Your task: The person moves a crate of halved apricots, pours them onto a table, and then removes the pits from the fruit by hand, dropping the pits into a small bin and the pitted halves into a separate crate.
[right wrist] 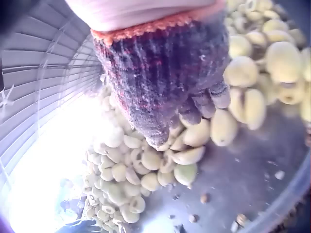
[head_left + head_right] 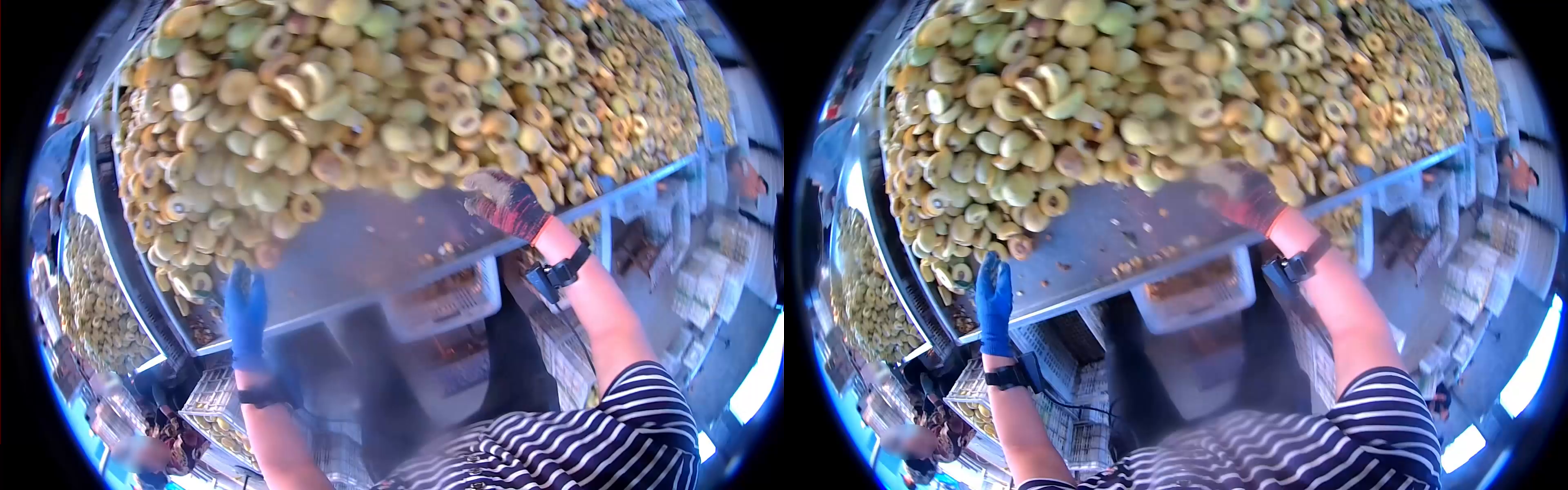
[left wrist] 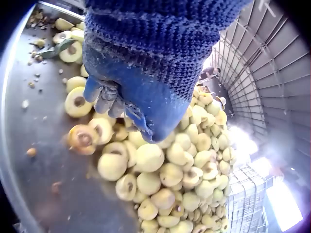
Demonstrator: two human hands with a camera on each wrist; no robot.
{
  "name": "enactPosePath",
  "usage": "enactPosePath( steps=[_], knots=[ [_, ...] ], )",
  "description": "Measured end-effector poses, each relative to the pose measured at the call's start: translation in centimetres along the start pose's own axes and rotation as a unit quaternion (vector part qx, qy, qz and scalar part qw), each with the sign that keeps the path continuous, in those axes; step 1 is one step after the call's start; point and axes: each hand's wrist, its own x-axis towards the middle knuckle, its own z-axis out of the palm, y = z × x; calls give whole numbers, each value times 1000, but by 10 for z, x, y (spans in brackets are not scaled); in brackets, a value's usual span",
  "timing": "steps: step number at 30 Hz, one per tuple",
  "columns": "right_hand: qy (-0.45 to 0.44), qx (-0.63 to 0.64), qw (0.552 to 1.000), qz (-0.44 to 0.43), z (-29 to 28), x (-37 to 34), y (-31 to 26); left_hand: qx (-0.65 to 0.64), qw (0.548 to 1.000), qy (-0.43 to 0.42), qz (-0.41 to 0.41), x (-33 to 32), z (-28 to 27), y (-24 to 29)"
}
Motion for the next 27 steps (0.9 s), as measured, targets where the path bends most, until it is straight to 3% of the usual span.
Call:
enactPosePath(
  steps=[1,3,4,5,7,8,11,12,15,18,19,20,25,27],
  knots=[
    [14,-23,999,-40,-7,35,-14,-3,1000,20,-5,18,-15,18],
    [30,-30,993,-111,-32,113,-51,12,990,108,86,65,-38,32],
    [-2,-71,992,-100,-46,152,-73,-22,987,130,92,83,-47,65],
    [32,-83,986,-140,-52,189,-87,-56,982,151,97,103,-55,97],
    [59,-146,976,-151,-65,262,-124,62,952,193,229,166,-80,112],
    [160,-206,938,-229,-61,300,-128,91,945,209,236,188,-90,131],
    [122,-259,944,-165,-82,377,-190,106,932,235,254,247,-103,182],
    [92,-247,956,-130,-80,399,-196,72,950,203,225,269,-106,190],
    [39,-199,977,-66,-67,442,-200,168,931,263,189,329,-92,190],
    [21,-179,982,-58,-56,458,-197,128,982,112,78,344,-88,199],
    [11,-173,983,-62,-50,465,-197,150,983,104,24,340,-83,208],
    [5,-165,984,-67,-47,471,-200,172,974,140,44,344,-78,206],
    [-49,-119,990,-60,-43,495,-193,218,966,138,-12,351,-74,210],
    [-17,-119,991,-65,-41,484,-193,205,970,132,-8,352,-72,203]
  ],
)
